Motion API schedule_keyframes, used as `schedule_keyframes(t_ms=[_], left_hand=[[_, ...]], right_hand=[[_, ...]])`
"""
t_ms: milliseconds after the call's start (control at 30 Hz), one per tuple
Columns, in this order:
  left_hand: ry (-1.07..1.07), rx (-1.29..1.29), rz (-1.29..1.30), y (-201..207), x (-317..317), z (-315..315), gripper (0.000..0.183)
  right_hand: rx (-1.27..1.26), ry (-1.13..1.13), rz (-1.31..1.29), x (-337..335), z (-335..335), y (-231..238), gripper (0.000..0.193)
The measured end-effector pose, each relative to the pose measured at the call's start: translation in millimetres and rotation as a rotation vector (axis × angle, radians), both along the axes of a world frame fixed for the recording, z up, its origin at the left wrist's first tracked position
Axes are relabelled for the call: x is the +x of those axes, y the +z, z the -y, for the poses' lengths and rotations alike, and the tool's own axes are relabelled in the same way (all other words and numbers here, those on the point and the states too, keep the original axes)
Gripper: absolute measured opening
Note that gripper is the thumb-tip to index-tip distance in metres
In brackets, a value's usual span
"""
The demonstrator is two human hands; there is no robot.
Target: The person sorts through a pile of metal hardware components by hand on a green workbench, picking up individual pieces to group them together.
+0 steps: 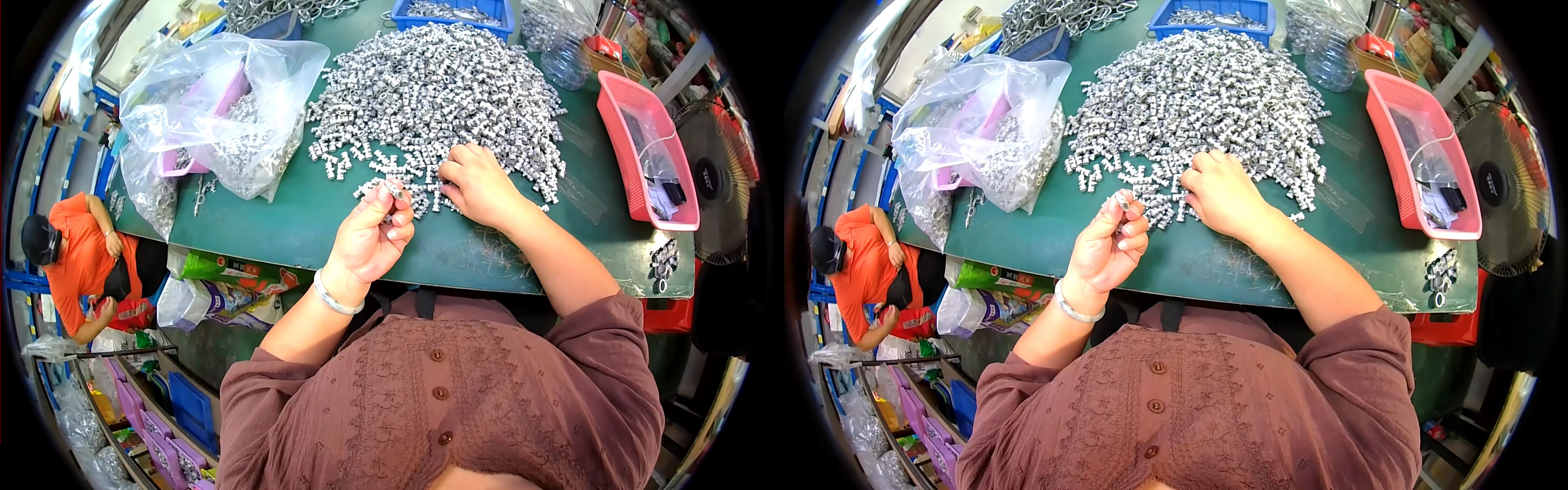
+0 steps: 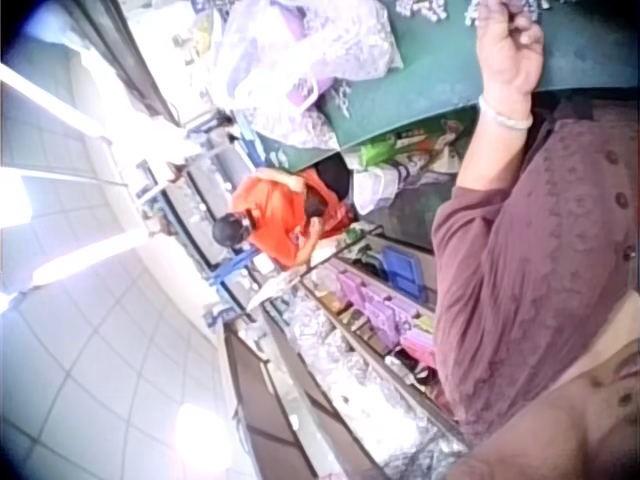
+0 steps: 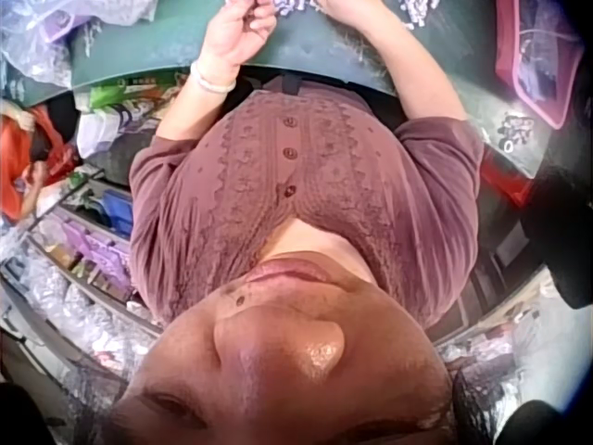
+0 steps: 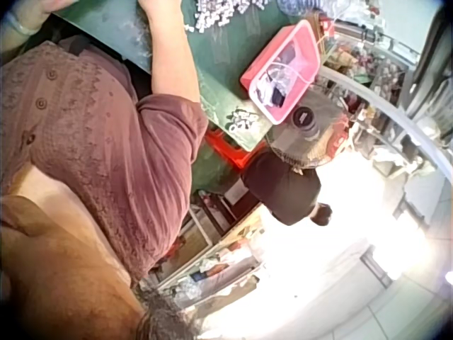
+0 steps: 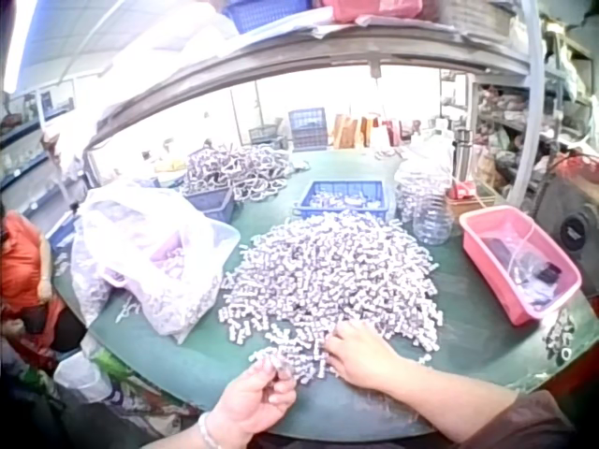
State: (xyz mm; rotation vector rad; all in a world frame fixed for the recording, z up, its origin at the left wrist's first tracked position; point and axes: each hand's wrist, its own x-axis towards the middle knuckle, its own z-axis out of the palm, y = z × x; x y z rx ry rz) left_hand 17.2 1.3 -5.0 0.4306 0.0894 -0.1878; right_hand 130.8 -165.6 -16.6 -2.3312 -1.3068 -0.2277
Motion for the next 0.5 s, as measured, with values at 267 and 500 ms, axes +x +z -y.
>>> schedule_keyframes(t_ms=[267,500], left_hand=[[0.013,-0.136,-0.082,0.3,-3.4,-1.7,0.014],[0.041,-0.22,-0.143,-1.0,-2.2,-5.1,0.016]], right_hand=[[-0.01,-0.009,0.039,-2.9,-1.2,1.9,0.009],[0.004,-0.013,0.039,-0.6,-1.6,-1.0,0.008]])
